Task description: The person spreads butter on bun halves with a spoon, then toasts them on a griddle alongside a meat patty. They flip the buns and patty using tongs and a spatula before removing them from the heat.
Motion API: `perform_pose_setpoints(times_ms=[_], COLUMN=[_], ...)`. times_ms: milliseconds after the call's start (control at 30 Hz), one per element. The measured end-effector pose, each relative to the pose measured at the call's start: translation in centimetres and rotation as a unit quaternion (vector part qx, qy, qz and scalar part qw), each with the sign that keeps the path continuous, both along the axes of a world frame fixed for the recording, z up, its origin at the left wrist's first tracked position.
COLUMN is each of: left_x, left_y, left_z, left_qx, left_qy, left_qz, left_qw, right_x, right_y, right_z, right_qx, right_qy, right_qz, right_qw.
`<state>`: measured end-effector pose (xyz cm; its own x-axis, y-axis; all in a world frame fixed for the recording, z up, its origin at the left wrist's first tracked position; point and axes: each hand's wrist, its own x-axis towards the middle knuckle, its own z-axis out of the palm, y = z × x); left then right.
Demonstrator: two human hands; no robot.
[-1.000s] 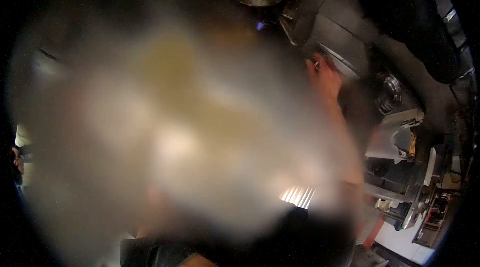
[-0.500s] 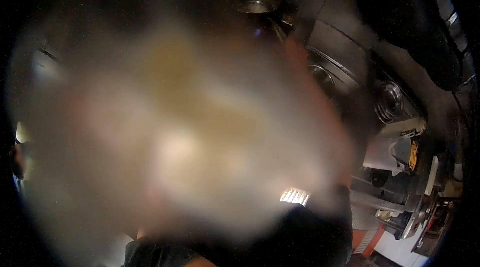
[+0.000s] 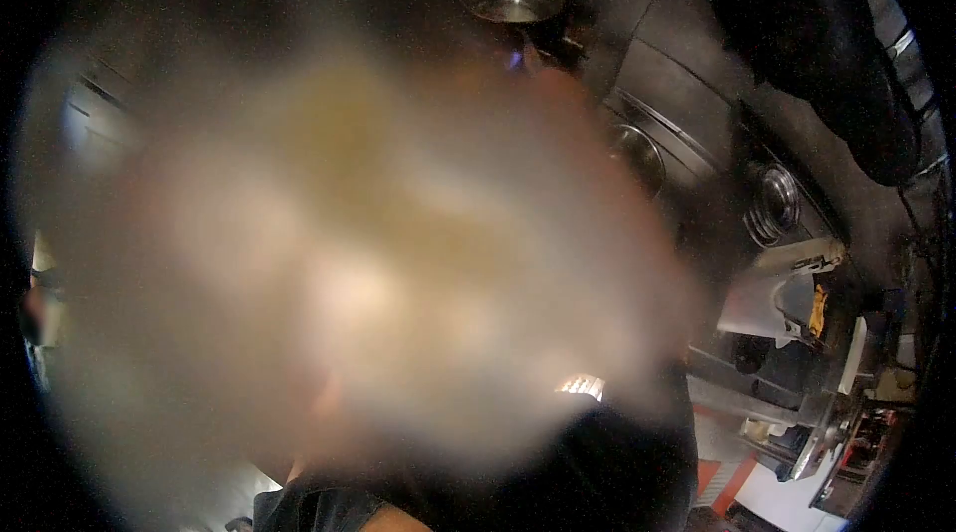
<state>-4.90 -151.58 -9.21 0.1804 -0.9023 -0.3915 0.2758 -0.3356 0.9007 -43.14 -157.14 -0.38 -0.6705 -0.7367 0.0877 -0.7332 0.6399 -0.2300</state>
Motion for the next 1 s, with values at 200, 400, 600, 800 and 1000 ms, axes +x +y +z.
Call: perform_pose_setpoints(times_ms=[200,400,600,800,1000], left_x=[1.9,2.8,6.3,5.6,7.4], left_y=[-0.5,-1.2,-3.1,-0.7,-0.1], left_z=[-3.1,0.3,-10.5,2.4,6.7], left_qx=[0.016,-0.028,0.048,-0.003,-0.14], left_qy=[-0.024,0.057,0.039,-0.036,-0.072], left_qz=[0.021,-0.015,0.021,-0.03,-0.026], left_qw=[0.999,0.998,0.998,0.999,0.987], right_x=[1.0,-0.3,-5.5,-2.9,14.9], right_y=[0.7,2.9,5.2,6.7,8.2], right_z=[-0.3,-0.9,-1.1,1.7,3.2], right_qx=[-0.02,-0.054,-0.026,-0.011,-0.233], right_qy=[0.009,-0.036,-0.022,0.188,-0.291], right_qz=[-0.007,0.026,0.074,0.071,0.273], right_qw=[1.0,0.998,0.997,0.98,0.887])
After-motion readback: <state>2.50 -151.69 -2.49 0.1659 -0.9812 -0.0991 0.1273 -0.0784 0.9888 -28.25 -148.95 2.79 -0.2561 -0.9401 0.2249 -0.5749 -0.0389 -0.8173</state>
